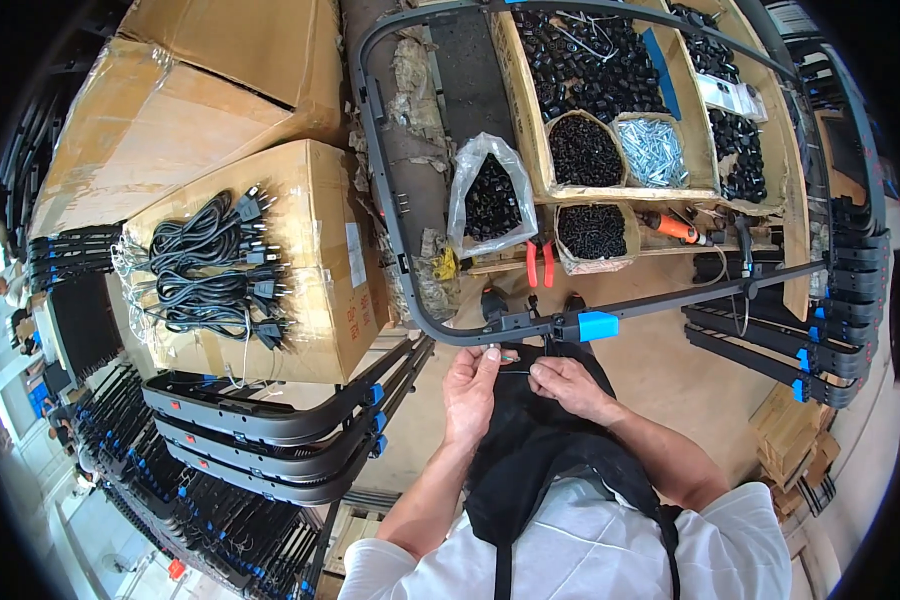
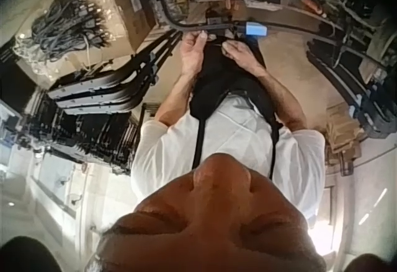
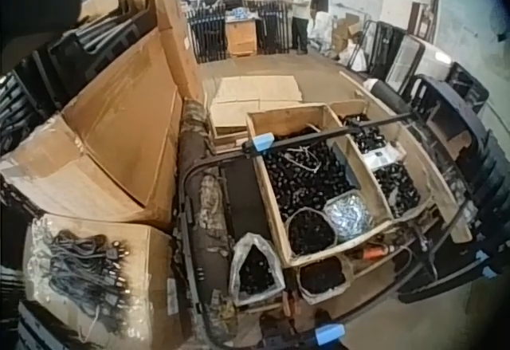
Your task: Assemble a piece of fitness equipment by securing plastic housing to a metal frame using a power screwdriver and managing electrical wiring.
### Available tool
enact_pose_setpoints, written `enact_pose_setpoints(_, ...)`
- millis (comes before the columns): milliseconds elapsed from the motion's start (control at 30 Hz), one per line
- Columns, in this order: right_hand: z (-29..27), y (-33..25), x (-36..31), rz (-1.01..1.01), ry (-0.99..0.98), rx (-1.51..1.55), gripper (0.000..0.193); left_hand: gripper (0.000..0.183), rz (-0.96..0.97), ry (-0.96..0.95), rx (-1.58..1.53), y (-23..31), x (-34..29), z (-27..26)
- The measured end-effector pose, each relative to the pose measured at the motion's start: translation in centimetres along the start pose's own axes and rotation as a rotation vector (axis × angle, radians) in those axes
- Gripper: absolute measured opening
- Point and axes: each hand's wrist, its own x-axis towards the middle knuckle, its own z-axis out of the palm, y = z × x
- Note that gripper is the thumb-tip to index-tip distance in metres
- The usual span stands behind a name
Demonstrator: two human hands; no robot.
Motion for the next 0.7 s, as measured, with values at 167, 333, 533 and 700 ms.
enact_pose_setpoints(167, -0.5, -0.8, -0.3, -0.003, -0.009, -0.003, 0.039, 0.019, -0.038, 0.036, 0.037, 0.5, 0.1, 0.8)
enact_pose_setpoints(333, -0.7, -1.4, -0.3, -0.015, -0.026, 0.002, 0.040, 0.018, 0.028, 0.094, 0.052, 0.4, -0.5, 0.5)
enact_pose_setpoints(533, -0.7, -0.9, -0.4, -0.045, -0.050, 0.036, 0.042, 0.016, -0.074, 0.040, 0.004, 1.0, 0.3, -0.7)
enact_pose_setpoints(700, -0.6, -0.6, -0.1, -0.049, -0.055, 0.077, 0.042, 0.017, -0.093, 0.004, -0.076, 1.4, 0.5, -0.2)
